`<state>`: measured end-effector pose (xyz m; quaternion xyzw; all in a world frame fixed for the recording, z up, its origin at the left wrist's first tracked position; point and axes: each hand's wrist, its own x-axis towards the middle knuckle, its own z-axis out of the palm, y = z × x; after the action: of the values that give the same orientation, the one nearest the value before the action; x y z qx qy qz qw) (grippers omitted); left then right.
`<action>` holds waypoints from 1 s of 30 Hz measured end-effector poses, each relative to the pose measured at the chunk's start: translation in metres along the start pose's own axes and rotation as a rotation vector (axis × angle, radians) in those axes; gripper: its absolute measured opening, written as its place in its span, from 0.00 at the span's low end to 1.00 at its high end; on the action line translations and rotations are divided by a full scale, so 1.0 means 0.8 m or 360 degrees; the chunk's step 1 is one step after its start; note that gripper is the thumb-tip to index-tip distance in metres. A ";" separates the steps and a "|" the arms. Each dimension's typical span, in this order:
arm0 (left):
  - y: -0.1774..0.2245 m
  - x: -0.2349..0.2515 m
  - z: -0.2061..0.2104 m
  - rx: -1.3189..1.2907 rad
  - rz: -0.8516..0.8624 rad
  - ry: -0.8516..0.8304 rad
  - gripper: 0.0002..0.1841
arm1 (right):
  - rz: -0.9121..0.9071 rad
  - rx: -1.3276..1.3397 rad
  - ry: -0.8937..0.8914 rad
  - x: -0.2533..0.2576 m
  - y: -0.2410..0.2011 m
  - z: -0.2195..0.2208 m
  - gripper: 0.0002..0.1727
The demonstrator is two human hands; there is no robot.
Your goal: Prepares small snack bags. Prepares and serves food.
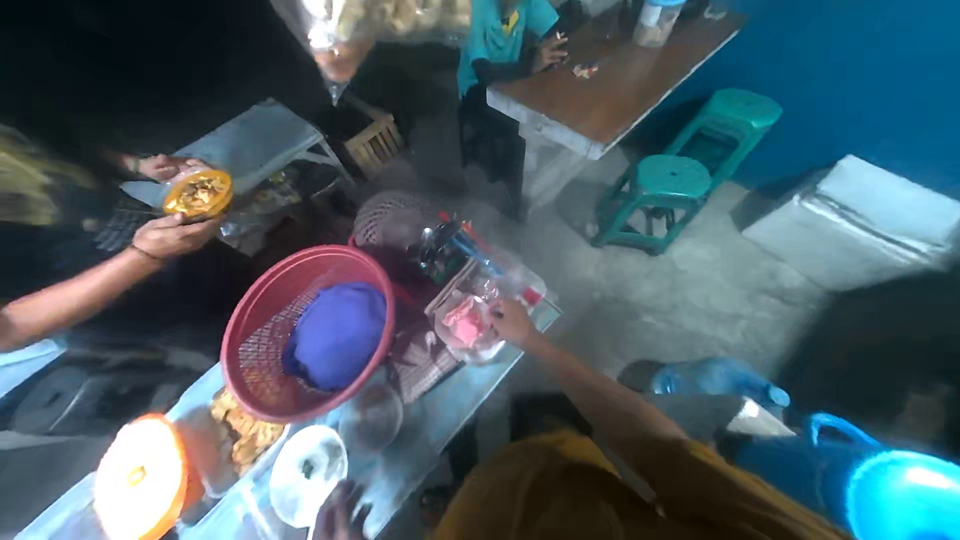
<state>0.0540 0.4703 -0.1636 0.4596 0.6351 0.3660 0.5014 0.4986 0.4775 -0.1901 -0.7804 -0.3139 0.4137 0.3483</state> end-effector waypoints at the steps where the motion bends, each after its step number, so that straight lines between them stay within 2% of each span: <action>1: 0.013 -0.009 0.058 -0.0092 -0.0073 -0.0090 0.21 | -0.0022 0.0031 -0.0048 -0.001 0.004 -0.009 0.21; 4: 0.060 -0.035 0.202 -0.0302 -0.0145 -0.0357 0.20 | -0.0048 0.0164 -0.0218 -0.018 -0.002 -0.045 0.21; 9: 0.085 -0.047 0.348 0.0025 -0.0076 -0.0803 0.24 | -0.0147 0.0438 -0.0175 -0.039 -0.005 -0.142 0.17; 13: 0.100 -0.069 0.434 0.0209 0.0049 -0.1234 0.21 | -0.0072 0.0457 0.0051 -0.037 0.002 -0.251 0.18; 18: 0.135 -0.089 0.570 0.0341 0.0074 -0.1620 0.16 | -0.0043 0.0565 0.0458 -0.011 0.050 -0.392 0.17; 24: 0.163 -0.077 0.755 0.0478 0.0089 -0.1883 0.15 | -0.0006 0.0618 0.0854 0.062 0.132 -0.565 0.15; 30: 0.185 -0.036 0.950 0.0452 -0.0029 -0.1592 0.17 | 0.0099 0.0762 0.1076 0.179 0.197 -0.717 0.14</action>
<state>0.8277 0.4918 -0.1919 0.6363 0.3651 0.0076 0.6795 1.0923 0.3382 -0.1398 -0.7783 -0.0530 0.2059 0.5907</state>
